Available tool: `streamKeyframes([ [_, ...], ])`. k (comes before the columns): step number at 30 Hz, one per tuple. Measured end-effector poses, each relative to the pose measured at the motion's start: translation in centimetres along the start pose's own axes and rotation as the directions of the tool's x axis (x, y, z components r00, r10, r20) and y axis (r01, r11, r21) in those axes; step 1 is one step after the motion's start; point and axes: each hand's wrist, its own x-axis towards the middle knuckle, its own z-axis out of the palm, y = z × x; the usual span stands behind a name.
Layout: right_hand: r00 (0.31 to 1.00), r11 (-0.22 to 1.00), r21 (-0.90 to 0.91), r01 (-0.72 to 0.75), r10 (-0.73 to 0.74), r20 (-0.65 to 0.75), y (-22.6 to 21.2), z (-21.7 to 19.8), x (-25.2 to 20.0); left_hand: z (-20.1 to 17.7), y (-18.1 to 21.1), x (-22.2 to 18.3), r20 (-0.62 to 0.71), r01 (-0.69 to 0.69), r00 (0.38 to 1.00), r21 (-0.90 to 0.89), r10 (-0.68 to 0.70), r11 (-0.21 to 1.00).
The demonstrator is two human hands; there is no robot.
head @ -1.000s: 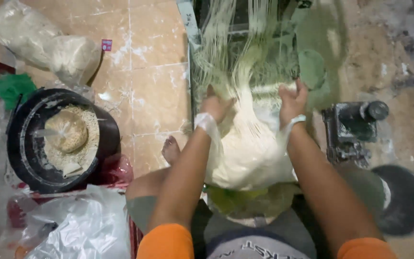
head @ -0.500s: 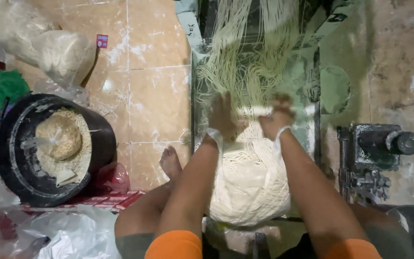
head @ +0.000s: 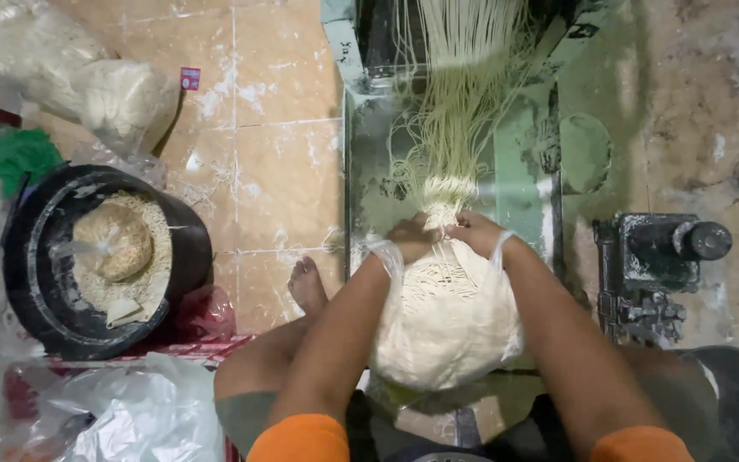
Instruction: The person prepares plastic bags and then places bunches of noodles into them by hand.
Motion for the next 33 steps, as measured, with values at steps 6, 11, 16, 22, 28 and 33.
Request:
streamKeyframes([
  [6,0.997,0.994,0.112,0.005,0.004,-0.080,-6.5,-2.0,-7.2,-6.7,5.7,-15.4,-0.028,-0.118,0.992,-0.583,0.125,0.804],
  [11,0.859,0.728,0.460,0.509,-0.461,-0.221,-12.7,-3.9,-19.1,-7.9,5.4,-23.9,-0.307,-0.645,0.720,-0.626,0.622,0.438],
  [16,0.856,0.721,0.506,0.472,-0.512,-0.070,-13.3,-2.4,-27.5,-6.2,3.6,-28.4,-0.258,-0.760,0.542,-0.556,0.800,0.336],
  [22,0.864,0.844,0.200,0.498,-0.462,-0.201,-7.3,-1.3,-23.4,-3.7,-7.2,-18.3,-0.026,-0.620,0.667,0.535,0.745,0.574],
  [28,0.851,0.925,-0.076,0.371,-0.372,-0.371,-6.3,1.5,-15.8,1.5,-2.6,-16.7,-0.217,-0.296,0.746,0.738,0.629,0.606],
  [33,0.986,0.929,-0.360,-0.085,0.025,-0.167,-10.2,2.5,-12.7,4.8,-1.2,-15.9,-0.104,-0.400,0.595,0.822,0.797,0.406],
])
